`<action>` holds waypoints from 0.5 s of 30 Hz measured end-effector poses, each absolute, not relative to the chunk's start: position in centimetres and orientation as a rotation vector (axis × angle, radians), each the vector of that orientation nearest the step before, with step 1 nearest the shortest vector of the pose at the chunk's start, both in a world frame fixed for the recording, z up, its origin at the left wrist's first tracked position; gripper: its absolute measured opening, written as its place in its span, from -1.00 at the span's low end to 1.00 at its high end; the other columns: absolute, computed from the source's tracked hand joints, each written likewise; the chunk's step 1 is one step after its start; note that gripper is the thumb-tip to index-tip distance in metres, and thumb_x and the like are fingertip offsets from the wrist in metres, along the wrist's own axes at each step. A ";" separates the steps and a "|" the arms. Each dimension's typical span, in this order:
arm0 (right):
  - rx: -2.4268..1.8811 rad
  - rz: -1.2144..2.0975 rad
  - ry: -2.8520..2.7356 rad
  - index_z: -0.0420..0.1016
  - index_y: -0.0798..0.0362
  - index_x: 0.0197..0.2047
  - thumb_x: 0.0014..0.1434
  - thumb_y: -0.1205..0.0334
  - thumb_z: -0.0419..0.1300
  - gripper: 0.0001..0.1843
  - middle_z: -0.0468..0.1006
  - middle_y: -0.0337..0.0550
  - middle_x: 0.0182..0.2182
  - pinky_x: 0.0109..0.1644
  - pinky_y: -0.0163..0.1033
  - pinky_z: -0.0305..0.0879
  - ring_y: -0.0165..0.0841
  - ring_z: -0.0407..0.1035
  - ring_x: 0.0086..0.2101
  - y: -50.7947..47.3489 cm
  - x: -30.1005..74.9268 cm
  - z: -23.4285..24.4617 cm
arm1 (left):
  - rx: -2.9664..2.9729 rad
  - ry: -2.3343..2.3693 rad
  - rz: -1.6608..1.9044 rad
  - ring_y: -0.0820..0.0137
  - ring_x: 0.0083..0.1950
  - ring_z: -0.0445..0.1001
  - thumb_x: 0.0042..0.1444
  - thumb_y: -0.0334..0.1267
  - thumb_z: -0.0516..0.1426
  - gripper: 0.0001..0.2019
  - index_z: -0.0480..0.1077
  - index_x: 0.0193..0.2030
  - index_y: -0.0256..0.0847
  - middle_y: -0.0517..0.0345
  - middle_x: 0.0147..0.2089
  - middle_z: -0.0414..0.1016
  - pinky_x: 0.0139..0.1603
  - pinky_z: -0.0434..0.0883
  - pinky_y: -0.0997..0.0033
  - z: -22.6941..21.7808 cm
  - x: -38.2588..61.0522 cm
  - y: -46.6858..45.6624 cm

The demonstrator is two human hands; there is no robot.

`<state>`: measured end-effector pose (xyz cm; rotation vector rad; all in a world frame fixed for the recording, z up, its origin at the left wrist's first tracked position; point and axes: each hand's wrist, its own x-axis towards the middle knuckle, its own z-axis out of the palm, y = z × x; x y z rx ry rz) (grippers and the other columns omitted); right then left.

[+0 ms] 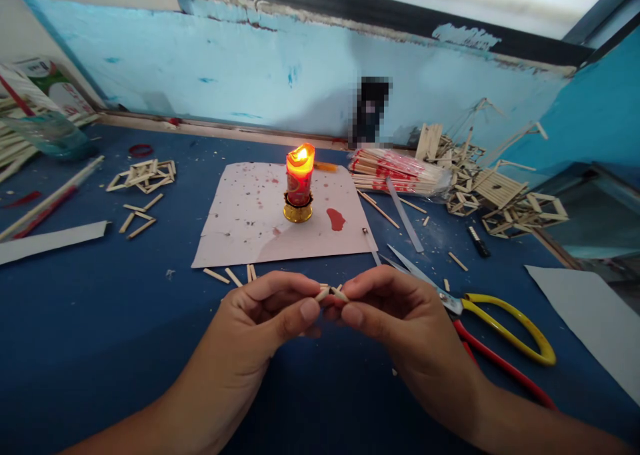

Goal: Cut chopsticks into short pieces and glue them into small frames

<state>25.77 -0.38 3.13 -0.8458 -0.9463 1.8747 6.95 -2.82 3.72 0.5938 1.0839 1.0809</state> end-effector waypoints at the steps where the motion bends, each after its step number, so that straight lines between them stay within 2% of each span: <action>1: -0.860 1.868 -0.953 0.70 -0.07 -0.23 0.12 0.37 0.52 -0.81 0.76 -0.29 -0.24 -0.04 -0.38 0.57 -0.41 0.66 -0.20 -0.4 25.8 3.1 | 0.594 1.079 1.080 0.51 -0.29 0.58 0.02 -0.22 0.48 -0.88 0.68 -0.31 -0.03 0.28 -0.29 0.71 -0.23 0.51 0.68 3.7 7.0 -2.8; 9: -0.880 1.870 -0.968 0.70 -0.08 -0.23 0.10 0.39 0.52 -0.80 0.76 -0.29 -0.27 -0.09 -0.40 0.58 -0.42 0.65 -0.22 -0.2 25.6 3.3 | 0.623 1.070 1.063 0.50 -0.29 0.61 -0.02 -0.22 0.50 -0.86 0.68 -0.33 -0.05 0.27 -0.31 0.71 -0.23 0.53 0.70 3.7 7.2 -2.6; 15: -0.839 1.898 -0.992 0.72 -0.05 -0.21 0.16 0.39 0.48 -0.84 0.74 -0.29 -0.32 -0.16 -0.46 0.56 -0.49 0.61 -0.33 0.0 25.4 3.8 | 0.642 1.023 1.051 0.51 -0.32 0.60 0.05 -0.24 0.46 -0.92 0.68 -0.34 -0.08 0.25 -0.37 0.68 -0.26 0.52 0.70 4.0 7.2 -2.5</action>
